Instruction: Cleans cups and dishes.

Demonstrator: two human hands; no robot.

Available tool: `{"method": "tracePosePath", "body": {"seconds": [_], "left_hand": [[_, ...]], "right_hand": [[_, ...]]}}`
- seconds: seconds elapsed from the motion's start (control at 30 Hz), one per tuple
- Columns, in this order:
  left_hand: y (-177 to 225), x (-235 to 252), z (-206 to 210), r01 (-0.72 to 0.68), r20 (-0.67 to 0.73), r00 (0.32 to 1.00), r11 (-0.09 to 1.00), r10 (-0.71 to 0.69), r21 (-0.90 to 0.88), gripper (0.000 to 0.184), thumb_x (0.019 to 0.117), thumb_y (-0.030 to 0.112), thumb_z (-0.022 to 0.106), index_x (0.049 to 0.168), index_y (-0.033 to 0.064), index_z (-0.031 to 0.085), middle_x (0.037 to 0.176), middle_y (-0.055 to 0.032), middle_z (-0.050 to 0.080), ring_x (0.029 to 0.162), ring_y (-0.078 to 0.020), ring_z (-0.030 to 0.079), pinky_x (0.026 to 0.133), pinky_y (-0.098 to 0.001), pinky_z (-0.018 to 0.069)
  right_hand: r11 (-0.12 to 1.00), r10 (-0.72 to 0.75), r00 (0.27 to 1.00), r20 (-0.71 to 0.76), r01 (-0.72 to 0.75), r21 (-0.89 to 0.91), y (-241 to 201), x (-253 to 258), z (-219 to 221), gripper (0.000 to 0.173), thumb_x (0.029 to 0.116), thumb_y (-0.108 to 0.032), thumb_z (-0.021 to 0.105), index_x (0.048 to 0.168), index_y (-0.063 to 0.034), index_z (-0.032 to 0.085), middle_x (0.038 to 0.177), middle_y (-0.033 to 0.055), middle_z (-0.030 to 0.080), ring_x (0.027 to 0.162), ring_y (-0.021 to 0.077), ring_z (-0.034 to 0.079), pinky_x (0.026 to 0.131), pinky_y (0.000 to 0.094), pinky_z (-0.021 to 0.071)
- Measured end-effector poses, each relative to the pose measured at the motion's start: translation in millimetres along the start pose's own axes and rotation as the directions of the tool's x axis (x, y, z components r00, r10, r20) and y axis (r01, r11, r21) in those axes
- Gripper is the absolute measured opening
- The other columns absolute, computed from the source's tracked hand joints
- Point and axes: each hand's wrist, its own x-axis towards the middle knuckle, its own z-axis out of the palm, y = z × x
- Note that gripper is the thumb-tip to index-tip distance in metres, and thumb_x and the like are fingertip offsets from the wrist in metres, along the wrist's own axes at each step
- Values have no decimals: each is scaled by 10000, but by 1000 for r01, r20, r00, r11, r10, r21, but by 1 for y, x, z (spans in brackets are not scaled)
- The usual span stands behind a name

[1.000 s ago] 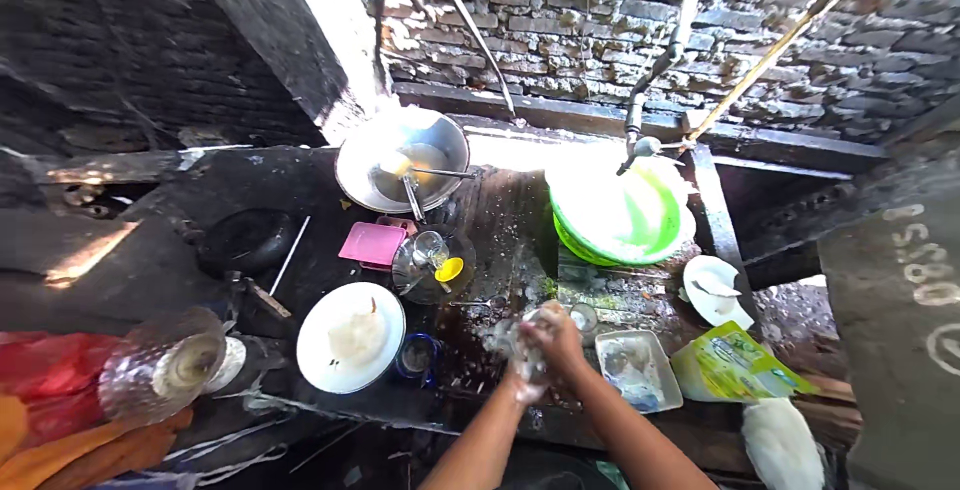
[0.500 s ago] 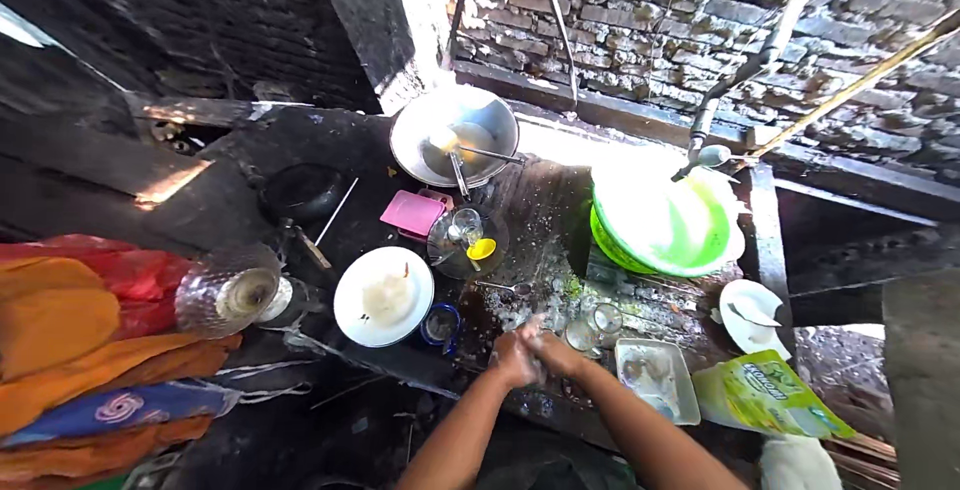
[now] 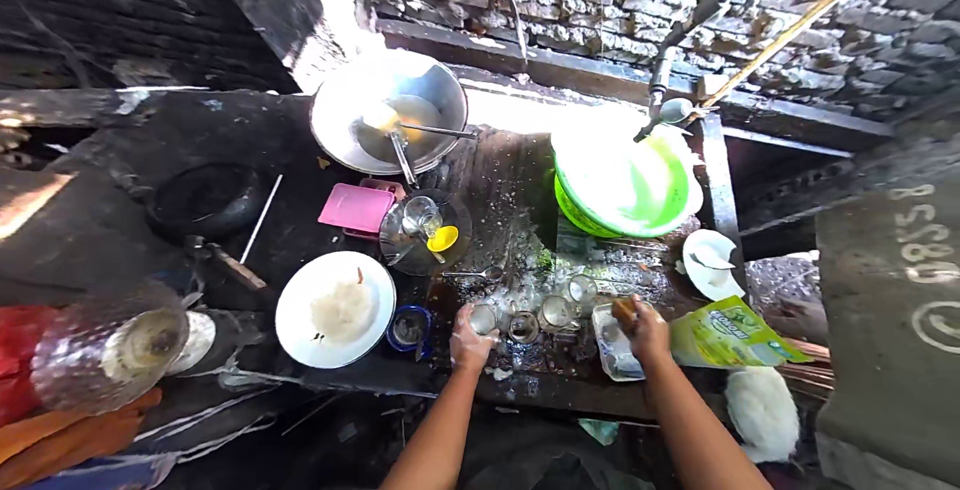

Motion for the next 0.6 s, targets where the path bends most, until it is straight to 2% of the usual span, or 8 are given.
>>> {"method": "tracePosePath", "body": {"seconds": [0.07,0.13,0.2,0.33,0.4,0.43,0.5,0.6], "left_hand": [[-11,5,6,28,3,1000,999,-28,33,941,709,149,912,1493,7,412,1490,-229,501,1318,-371,556,1095,-511,458],[-26,5,11,-23,10,1000,999,23,40,930,701,67,891,1484,-35,399,1507,-263,461,1348,-379,524,1117,-484,442],[-42,-2,12,-161,30,987,987,161,5,906,661,-35,844,1457,-89,413,1507,-316,414,1393,-414,452,1158,-461,398],[-34,6,-12,-494,-18,870,869,494,-34,865,652,12,737,1452,-98,428,1548,-354,324,1455,-474,337,1182,-525,350],[-11,43,-32,-641,-276,720,762,637,89,606,778,29,561,1353,-152,494,1456,-376,446,1392,-486,434,1163,-534,375],[7,66,-50,-608,-386,689,779,613,152,490,859,-15,502,1326,-163,523,1425,-380,480,1370,-489,463,1156,-530,388],[43,110,-90,-355,-456,790,912,409,204,440,945,-73,465,1376,-78,552,1498,-357,414,1415,-475,412,1172,-515,364],[58,172,-128,-66,-229,962,939,150,337,443,962,-29,547,1393,59,596,1603,-304,274,1460,-442,355,1180,-519,356]], "right_hand": [[982,-13,977,-211,-27,-185,4,19,-15,381,1047,-246,603,1214,97,616,1102,241,682,960,295,668,881,463,548],[884,-83,960,-266,-52,-464,10,35,-19,419,1017,-247,644,1259,95,615,1242,309,643,1187,410,622,1035,562,468],[680,-171,980,-99,45,-732,17,43,-16,419,1030,-230,596,1337,56,595,1384,326,563,1315,477,535,1103,615,415],[333,-143,974,177,216,-918,38,48,-4,476,1026,-138,564,1499,-117,515,1562,350,355,1255,560,553,1000,655,499],[355,-201,962,184,246,-902,36,43,-8,452,1023,-112,568,1460,-7,510,1481,358,449,1222,533,588,1002,631,511],[387,-235,953,190,271,-881,36,42,-13,440,1012,-105,595,1423,32,525,1402,357,523,1202,523,604,1007,633,505],[472,-307,928,212,341,-813,36,38,-24,392,948,-78,692,1304,64,609,1231,341,639,1146,515,634,994,659,491],[705,-376,917,131,375,-602,36,22,-42,382,857,80,644,1238,79,657,1211,308,667,1161,456,638,1023,636,469]]}}
